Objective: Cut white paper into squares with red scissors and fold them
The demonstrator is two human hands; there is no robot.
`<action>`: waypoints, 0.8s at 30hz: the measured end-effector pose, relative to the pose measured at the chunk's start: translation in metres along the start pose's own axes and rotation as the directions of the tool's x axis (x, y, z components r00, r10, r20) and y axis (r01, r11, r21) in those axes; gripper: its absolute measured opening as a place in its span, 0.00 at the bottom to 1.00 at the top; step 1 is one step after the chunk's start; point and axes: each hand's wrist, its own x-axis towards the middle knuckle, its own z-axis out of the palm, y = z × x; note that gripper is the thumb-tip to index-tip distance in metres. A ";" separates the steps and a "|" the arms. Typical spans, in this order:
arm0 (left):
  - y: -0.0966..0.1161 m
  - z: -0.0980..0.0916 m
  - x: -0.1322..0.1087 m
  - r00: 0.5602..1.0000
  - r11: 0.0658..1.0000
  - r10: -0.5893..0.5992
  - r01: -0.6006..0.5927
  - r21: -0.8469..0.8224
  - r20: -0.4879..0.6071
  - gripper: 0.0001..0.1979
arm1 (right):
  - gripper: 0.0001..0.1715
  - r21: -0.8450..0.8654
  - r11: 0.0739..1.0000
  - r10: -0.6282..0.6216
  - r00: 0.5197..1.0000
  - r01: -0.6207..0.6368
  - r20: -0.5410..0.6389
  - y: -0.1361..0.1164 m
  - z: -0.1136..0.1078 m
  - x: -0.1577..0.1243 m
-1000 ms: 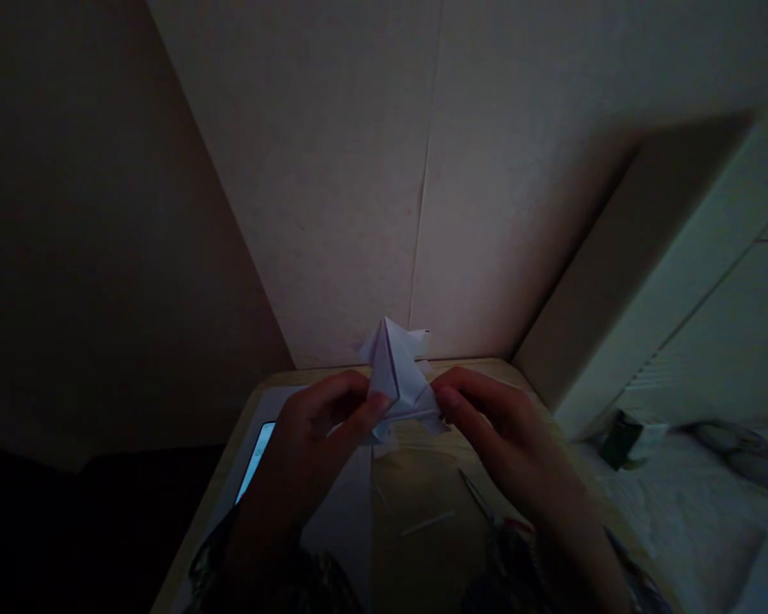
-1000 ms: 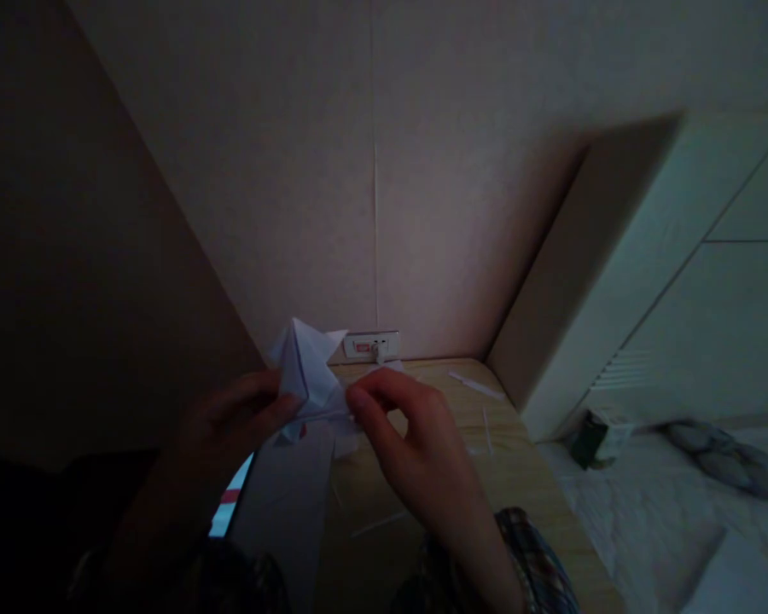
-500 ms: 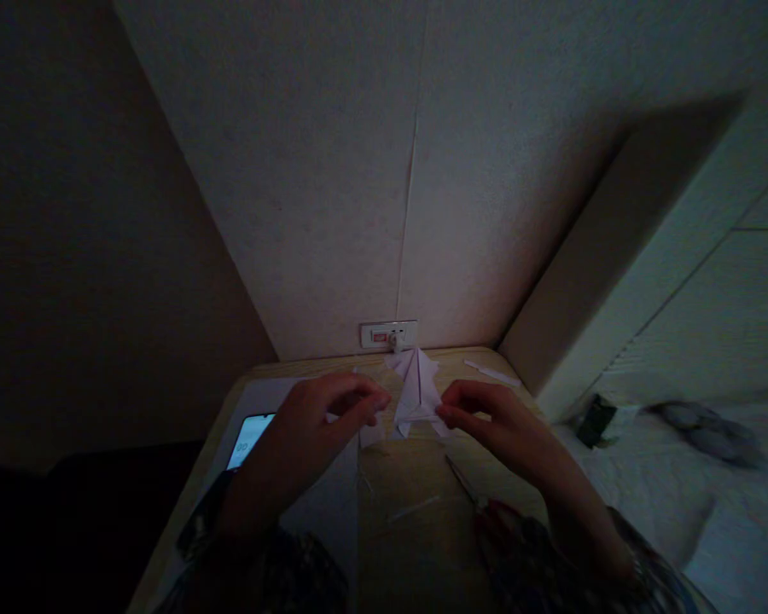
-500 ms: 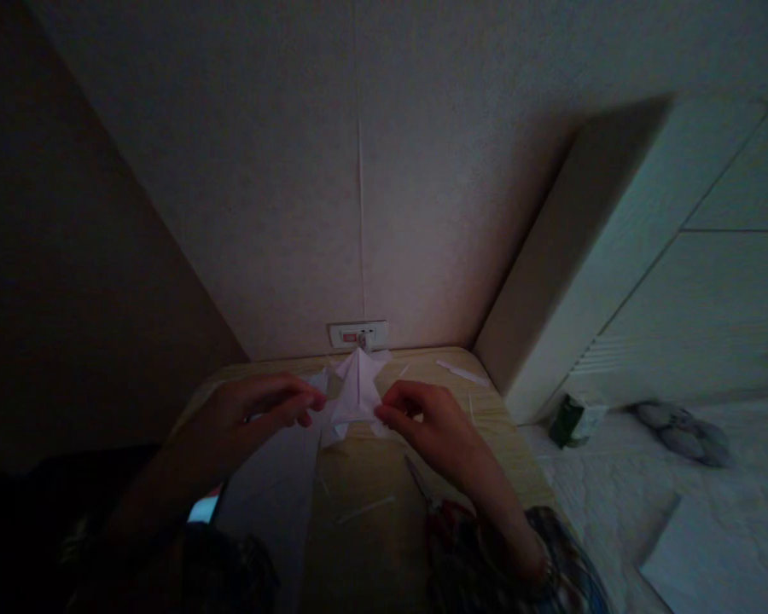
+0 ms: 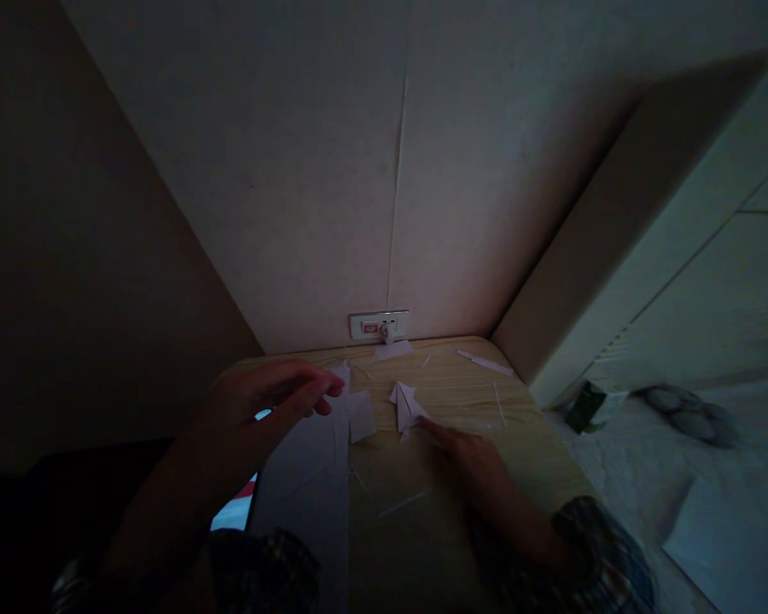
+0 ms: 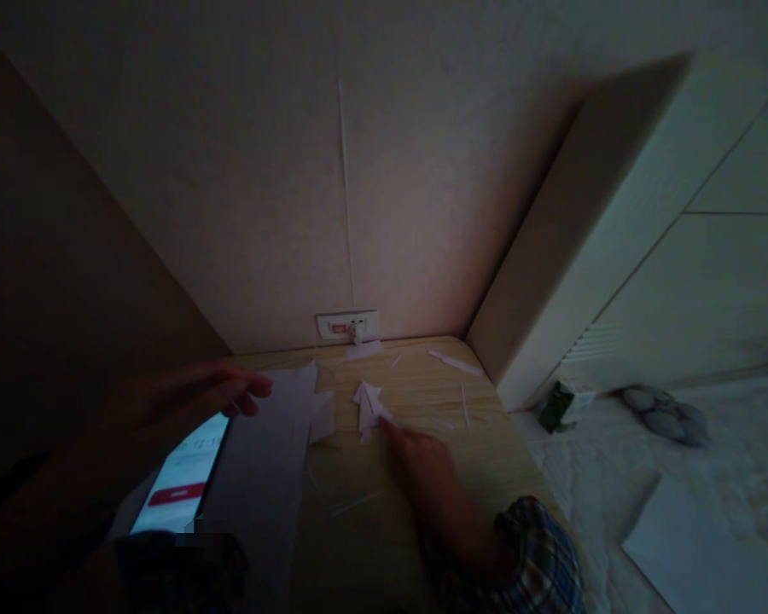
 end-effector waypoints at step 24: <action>0.003 -0.011 -0.006 0.991 0.992 -0.123 0.124 0.018 -0.053 0.11 | 0.23 -0.231 0.973 0.009 0.993 0.018 0.115 -0.005 0.025 -0.005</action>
